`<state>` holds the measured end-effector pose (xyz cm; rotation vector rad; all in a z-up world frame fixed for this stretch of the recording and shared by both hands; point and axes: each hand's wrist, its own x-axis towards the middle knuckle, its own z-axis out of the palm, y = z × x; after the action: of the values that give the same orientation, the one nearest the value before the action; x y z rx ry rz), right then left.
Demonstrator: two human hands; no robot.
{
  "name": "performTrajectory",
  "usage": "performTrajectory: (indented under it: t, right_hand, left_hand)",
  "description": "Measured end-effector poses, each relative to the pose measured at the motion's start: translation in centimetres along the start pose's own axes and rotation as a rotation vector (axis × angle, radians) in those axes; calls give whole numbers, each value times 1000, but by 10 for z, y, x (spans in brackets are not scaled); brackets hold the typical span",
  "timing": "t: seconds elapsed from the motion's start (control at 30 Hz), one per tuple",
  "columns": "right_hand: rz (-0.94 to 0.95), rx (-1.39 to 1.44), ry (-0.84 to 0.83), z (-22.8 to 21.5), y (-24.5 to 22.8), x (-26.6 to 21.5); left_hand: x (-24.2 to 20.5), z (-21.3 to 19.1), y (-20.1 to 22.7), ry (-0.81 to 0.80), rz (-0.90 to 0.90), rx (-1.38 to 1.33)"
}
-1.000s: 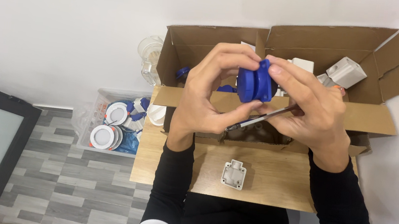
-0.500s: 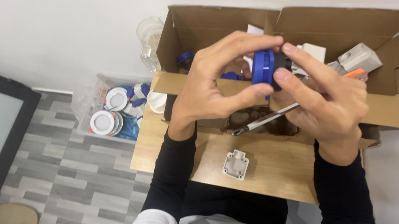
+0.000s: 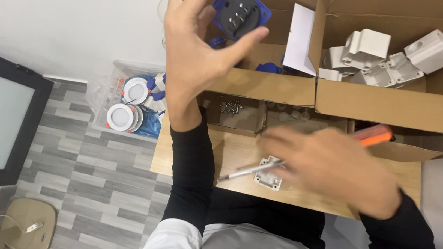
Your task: The person assembles small white and blue plastic electrical components on a wooden table. They use a screwdriver to tighten screws into the components, occasionally picking up parts from a nearby cardboard box and placing them into a clear plastic bin.
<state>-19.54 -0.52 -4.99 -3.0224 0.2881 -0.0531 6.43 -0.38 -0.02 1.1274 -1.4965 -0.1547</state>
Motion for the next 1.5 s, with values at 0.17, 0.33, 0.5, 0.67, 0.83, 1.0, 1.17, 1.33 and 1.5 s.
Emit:
performTrajectory:
  t: [0.17,0.33,0.5,0.67,0.83,1.0,1.17,1.33,1.5]
  right_hand:
    - [148,145,-457,66,-34,22]
    - [224,38,-508,110,-40,33]
    - [326,33,-541,122,-33,32]
    - [202,90,-518,61,-17,22]
    - [226,238,-445,-13,-3,2]
    - [275,-284,373,-30,16,-43]
    - [298,-216,669,-32,20,-52]
    - [297,-266,807,-32,17,-48]
    - [179,-168,943,-39,12,-41]
  left_hand:
    - [7,-8,-40,-51,63,302]
    - [7,-3,-76,-89,-14,397]
    - [9,-1,-55,-23,40,323]
    - [5,-4,-35,-7,57,346]
    - [-2,-10,3,-129,116,190]
    - [-11,-4,30,-512,5,-50]
    - [-11,25,38,-848,-48,-130]
    - [-16,30,41,-833,-6,-253]
    - [-16,25,42,-790,31,-322]
